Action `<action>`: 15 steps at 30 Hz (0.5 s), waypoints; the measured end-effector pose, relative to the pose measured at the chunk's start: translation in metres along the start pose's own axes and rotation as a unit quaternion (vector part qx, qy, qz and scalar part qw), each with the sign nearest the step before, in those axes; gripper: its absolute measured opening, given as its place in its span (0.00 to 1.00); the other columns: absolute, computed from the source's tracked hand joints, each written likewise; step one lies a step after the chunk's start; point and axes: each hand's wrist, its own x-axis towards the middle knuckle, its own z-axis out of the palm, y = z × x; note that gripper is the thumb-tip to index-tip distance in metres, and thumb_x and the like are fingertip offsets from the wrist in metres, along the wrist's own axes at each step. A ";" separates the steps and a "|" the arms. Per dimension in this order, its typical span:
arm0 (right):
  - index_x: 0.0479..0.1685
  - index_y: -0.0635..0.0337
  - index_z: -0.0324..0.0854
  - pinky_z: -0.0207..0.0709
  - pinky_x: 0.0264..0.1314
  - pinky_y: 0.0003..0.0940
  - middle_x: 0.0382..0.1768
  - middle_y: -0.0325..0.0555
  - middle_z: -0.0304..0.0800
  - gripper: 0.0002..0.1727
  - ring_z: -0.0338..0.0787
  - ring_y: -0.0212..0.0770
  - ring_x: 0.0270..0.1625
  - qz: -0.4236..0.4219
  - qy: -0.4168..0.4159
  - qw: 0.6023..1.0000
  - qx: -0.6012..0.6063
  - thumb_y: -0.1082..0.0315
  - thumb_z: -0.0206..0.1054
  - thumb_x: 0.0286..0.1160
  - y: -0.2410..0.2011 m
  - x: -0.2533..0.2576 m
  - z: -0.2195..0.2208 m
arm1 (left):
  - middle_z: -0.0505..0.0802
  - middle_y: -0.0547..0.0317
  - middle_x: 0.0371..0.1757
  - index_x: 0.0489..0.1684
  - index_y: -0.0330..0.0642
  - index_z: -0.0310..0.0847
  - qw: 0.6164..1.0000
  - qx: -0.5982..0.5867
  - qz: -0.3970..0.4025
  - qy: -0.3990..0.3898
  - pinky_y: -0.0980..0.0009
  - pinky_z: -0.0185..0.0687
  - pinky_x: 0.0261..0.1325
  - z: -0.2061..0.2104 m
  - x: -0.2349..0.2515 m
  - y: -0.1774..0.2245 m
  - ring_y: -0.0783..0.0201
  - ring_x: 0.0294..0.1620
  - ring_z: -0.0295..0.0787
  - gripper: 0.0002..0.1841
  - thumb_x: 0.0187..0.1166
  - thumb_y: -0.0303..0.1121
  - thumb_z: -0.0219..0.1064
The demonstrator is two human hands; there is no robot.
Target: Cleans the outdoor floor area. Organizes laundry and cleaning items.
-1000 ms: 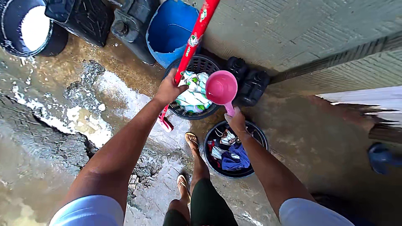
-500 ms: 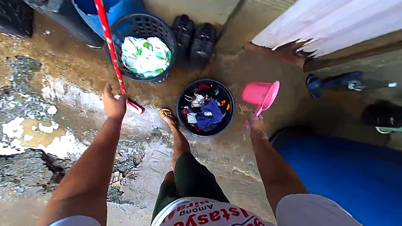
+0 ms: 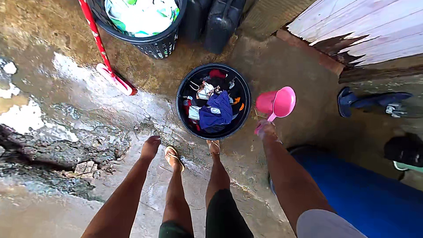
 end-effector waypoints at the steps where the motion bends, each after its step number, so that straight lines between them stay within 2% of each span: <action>1: 0.73 0.69 0.71 0.81 0.49 0.44 0.52 0.58 0.81 0.26 0.83 0.45 0.45 -0.012 0.003 1.000 -0.021 0.70 0.71 0.77 -0.001 0.020 0.004 | 0.87 0.38 0.69 0.80 0.35 0.71 1.000 0.001 -0.010 -0.001 0.49 0.80 0.69 0.017 0.011 0.000 0.48 0.67 0.87 0.22 0.89 0.32 0.58; 2: 0.75 0.68 0.70 0.81 0.53 0.48 0.57 0.62 0.82 0.30 0.84 0.49 0.50 -0.021 0.001 0.999 -0.034 0.68 0.74 0.75 0.000 0.041 0.008 | 0.88 0.39 0.69 0.82 0.35 0.69 1.000 0.005 -0.017 0.001 0.50 0.80 0.68 0.033 0.022 0.002 0.48 0.66 0.87 0.24 0.88 0.32 0.59; 4: 0.79 0.66 0.68 0.82 0.56 0.53 0.62 0.63 0.81 0.34 0.85 0.53 0.55 -0.035 -0.017 0.998 -0.047 0.65 0.75 0.74 -0.003 0.080 0.019 | 0.88 0.38 0.69 0.86 0.35 0.65 1.000 0.016 -0.022 0.012 0.49 0.79 0.70 0.064 0.045 0.010 0.47 0.67 0.88 0.27 0.88 0.32 0.61; 6: 0.77 0.63 0.69 0.82 0.46 0.50 0.56 0.58 0.81 0.33 0.84 0.48 0.45 -0.058 -0.042 0.996 -0.058 0.64 0.74 0.72 -0.010 0.112 0.033 | 0.87 0.35 0.71 0.88 0.34 0.60 0.999 0.024 -0.023 0.020 0.46 0.75 0.76 0.092 0.066 0.016 0.43 0.71 0.86 0.31 0.87 0.32 0.63; 9: 0.74 0.62 0.69 0.81 0.43 0.42 0.51 0.52 0.80 0.31 0.81 0.40 0.42 -0.089 -0.078 0.991 -0.066 0.69 0.73 0.68 -0.025 0.149 0.056 | 0.82 0.32 0.77 0.92 0.35 0.53 0.998 0.014 -0.047 0.045 0.37 0.71 0.78 0.131 0.095 0.016 0.34 0.76 0.80 0.38 0.84 0.35 0.68; 13: 0.72 0.61 0.72 0.81 0.50 0.42 0.54 0.50 0.82 0.31 0.83 0.39 0.49 -0.119 -0.108 0.984 -0.075 0.72 0.73 0.63 -0.034 0.184 0.086 | 0.74 0.29 0.83 0.94 0.33 0.44 0.993 -0.027 -0.078 0.081 0.35 0.71 0.78 0.167 0.128 0.008 0.31 0.77 0.78 0.47 0.80 0.40 0.73; 15: 0.66 0.59 0.74 0.81 0.45 0.41 0.48 0.47 0.82 0.27 0.83 0.37 0.45 -0.128 -0.136 0.979 -0.088 0.72 0.73 0.62 -0.035 0.200 0.098 | 0.76 0.28 0.81 0.94 0.32 0.44 0.991 -0.077 -0.067 0.092 0.36 0.71 0.78 0.180 0.144 0.002 0.31 0.77 0.78 0.47 0.80 0.38 0.74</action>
